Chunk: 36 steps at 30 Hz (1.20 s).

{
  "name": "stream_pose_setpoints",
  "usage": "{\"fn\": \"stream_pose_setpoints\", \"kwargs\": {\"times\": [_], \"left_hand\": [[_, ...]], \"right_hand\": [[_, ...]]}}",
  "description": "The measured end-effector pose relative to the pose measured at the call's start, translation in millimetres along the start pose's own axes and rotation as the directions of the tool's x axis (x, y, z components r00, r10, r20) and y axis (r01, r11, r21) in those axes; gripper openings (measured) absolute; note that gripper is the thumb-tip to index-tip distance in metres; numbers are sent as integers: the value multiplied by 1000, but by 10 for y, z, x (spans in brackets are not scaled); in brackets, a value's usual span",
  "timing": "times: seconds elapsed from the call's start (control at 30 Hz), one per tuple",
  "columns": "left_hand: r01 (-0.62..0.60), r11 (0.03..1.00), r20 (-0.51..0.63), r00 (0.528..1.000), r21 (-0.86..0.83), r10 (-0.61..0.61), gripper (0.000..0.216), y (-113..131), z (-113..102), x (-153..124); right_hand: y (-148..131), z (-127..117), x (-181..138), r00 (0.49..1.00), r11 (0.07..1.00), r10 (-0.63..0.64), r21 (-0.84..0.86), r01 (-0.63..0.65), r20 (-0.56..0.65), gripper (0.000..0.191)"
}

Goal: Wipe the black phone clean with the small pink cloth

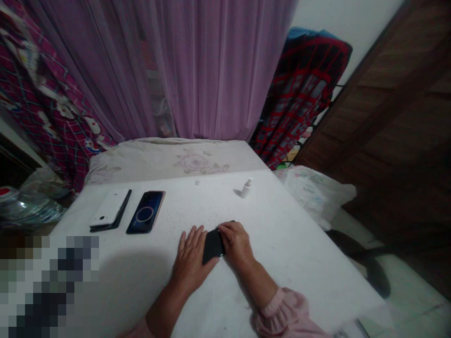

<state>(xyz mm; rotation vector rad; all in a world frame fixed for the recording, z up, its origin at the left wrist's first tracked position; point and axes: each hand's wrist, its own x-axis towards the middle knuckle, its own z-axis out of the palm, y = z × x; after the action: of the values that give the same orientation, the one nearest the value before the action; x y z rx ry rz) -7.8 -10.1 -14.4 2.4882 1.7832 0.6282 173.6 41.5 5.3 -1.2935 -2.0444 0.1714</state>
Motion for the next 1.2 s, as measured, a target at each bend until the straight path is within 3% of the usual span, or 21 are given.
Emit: {"fn": "stream_pose_setpoints", "kwargs": {"times": [0.27,0.53,0.77,1.0,1.2], "left_hand": [[20,1000,19,1000,-18,-19,64,16,-33,18],[19,1000,12,1000,-6,-19,63,25,-42,19],[19,1000,29,999,-13,-18,65,28,-51,28],[21,1000,35,999,-10,-21,63,32,-62,32],[18,1000,46,999,-8,-18,65,28,-73,39]], "right_hand": [[211,-55,55,979,983,168,-57,-175,-113,27],[-61,45,-41,1000,999,-2,35,3,-23,28],[244,-61,2,974,979,172,-83,-186,-149,27],[-55,78,-67,996,999,-37,26,39,-86,26],[203,-30,6,978,989,111,-74,-126,-174,25]]}}
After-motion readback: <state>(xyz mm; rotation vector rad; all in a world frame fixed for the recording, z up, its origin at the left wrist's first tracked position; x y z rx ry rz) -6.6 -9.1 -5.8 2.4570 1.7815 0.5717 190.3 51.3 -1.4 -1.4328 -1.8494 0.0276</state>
